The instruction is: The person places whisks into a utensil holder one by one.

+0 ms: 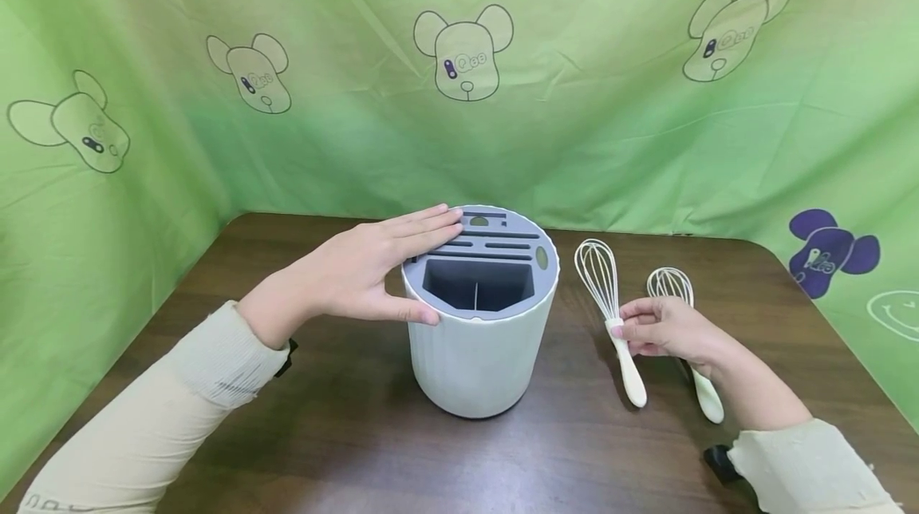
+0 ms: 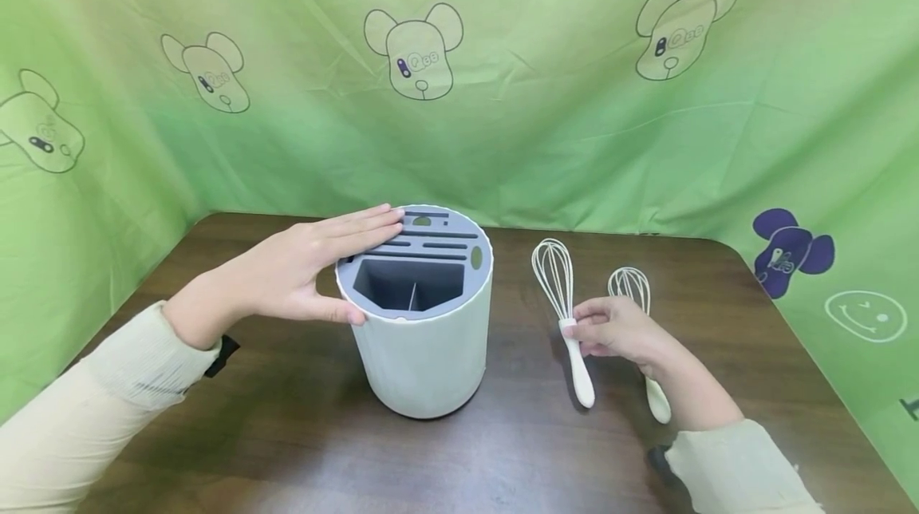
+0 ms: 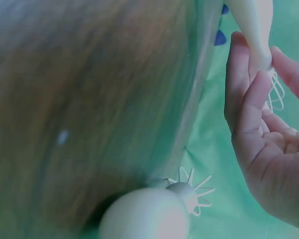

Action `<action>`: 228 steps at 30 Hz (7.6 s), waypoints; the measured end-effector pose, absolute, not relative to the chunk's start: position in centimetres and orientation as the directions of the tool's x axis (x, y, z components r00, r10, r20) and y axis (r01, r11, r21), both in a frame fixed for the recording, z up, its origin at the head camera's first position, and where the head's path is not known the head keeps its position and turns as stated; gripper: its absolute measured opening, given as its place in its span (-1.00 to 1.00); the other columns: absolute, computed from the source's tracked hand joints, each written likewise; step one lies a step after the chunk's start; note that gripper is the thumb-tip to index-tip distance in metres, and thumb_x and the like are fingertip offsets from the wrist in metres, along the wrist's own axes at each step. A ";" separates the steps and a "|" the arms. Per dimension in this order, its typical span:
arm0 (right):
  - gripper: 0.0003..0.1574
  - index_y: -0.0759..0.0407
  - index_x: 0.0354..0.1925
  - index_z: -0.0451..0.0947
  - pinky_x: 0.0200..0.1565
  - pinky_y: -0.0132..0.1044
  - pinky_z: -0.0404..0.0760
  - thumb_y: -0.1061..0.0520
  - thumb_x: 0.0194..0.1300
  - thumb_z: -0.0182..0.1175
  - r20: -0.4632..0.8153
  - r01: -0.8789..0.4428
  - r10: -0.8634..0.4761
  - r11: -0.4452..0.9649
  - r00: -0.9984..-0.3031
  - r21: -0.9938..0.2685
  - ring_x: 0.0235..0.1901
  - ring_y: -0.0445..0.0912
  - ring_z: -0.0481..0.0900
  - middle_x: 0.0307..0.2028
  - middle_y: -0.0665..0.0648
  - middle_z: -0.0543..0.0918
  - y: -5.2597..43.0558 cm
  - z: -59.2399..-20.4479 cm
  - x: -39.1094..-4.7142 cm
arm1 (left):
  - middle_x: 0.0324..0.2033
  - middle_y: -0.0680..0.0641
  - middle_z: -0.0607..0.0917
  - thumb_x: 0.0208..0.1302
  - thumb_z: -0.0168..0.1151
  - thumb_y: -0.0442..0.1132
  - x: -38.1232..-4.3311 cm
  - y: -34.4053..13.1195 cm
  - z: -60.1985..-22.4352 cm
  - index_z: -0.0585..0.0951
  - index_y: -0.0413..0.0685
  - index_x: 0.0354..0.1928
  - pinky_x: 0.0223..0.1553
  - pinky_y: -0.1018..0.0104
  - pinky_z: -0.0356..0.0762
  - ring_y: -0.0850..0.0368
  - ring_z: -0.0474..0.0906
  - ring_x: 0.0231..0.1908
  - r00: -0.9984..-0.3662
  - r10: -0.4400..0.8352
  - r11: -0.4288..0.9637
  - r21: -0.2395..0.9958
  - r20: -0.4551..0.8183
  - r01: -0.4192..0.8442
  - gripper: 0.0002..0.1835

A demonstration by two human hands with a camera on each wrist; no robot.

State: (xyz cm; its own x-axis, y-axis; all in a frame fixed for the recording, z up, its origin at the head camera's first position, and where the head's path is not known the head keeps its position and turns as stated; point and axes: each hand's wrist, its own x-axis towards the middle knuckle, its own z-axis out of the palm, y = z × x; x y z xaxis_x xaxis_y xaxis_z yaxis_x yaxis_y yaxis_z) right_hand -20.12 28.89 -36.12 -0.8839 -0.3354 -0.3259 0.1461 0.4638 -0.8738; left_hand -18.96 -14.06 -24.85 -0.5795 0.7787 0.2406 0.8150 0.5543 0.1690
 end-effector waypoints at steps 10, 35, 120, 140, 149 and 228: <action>-0.44 0.58 0.15 0.32 -0.19 -0.34 0.68 0.21 0.36 0.22 -0.299 0.125 -0.344 0.446 -0.890 -0.886 -0.36 -0.23 0.69 -0.36 -0.20 0.70 28.4 -35.5 -19.8 | 0.56 0.14 0.10 0.15 0.18 0.48 -19.0 -14.0 -24.9 0.16 0.11 0.54 0.48 0.08 0.19 0.19 -0.02 0.56 -0.576 0.782 0.551 0.170 0.238 0.817 0.04; -0.61 0.39 0.06 0.45 -0.22 -0.30 0.71 0.24 0.33 0.27 -0.148 -0.009 -0.350 0.409 -0.925 -0.912 -0.30 -0.29 0.70 -0.29 -0.20 0.71 26.6 -32.2 -18.4 | 0.56 0.14 0.10 0.12 0.32 0.36 -19.2 -14.1 -25.2 0.17 0.12 0.54 0.47 0.08 0.19 0.21 -0.01 0.55 -0.577 0.775 0.552 0.171 0.258 0.817 0.03; -0.61 0.30 0.04 0.58 -0.09 -0.28 0.72 0.47 0.24 0.25 0.388 -0.446 -0.512 -0.011 -0.766 -0.895 -0.06 0.03 0.76 -0.15 0.14 0.76 15.8 -19.5 -14.7 | 0.55 0.13 0.14 0.09 0.39 0.30 -19.5 -14.3 -25.5 0.20 0.12 0.54 0.46 0.09 0.21 0.19 0.02 0.55 -0.549 0.784 0.513 0.196 0.289 0.836 0.03; -0.66 0.27 -0.03 0.59 -0.10 -0.22 0.73 0.44 0.20 0.30 0.408 -0.460 -0.523 -0.033 -0.749 -0.887 -0.22 0.01 0.75 -0.21 0.08 0.72 11.6 -17.8 -15.7 | 0.54 0.12 0.15 0.10 0.40 0.28 -19.7 -14.3 -25.5 0.19 0.10 0.54 0.48 0.11 0.18 0.17 0.03 0.55 -0.526 0.792 0.484 0.206 0.309 0.850 0.03; -0.61 0.17 -0.07 0.62 -0.12 -0.23 0.72 0.46 0.15 0.33 0.405 -0.461 -0.521 -0.026 -0.751 -0.887 -0.27 0.01 0.73 -0.21 0.04 0.69 10.4 -19.2 -17.4 | 0.54 0.12 0.17 0.13 0.34 0.33 -19.8 -14.1 -25.6 0.19 0.11 0.54 0.48 0.13 0.17 0.18 0.04 0.54 -0.523 0.795 0.482 0.204 0.306 0.852 0.01; -0.54 -0.05 0.11 0.63 0.31 -0.09 0.39 0.11 0.22 0.41 0.334 -0.683 -0.677 0.344 -0.656 -0.644 0.27 -0.15 0.41 0.14 -0.10 0.62 11.7 -22.6 -17.1 | 0.49 0.02 0.29 0.07 0.43 0.25 -20.0 -14.1 -26.3 0.38 0.17 0.42 0.45 0.09 0.23 0.11 0.14 0.51 -0.495 0.775 0.440 0.227 0.393 0.869 -0.12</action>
State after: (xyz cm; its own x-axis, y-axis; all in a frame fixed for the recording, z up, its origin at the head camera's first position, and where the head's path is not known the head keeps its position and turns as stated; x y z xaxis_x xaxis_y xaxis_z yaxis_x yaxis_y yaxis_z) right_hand -17.11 11.69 -22.62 -0.6560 -0.6770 0.3335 -0.6829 0.3444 -0.6442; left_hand -20.04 -14.15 -26.27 -0.4950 0.7751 0.3926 0.8689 0.4401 0.2266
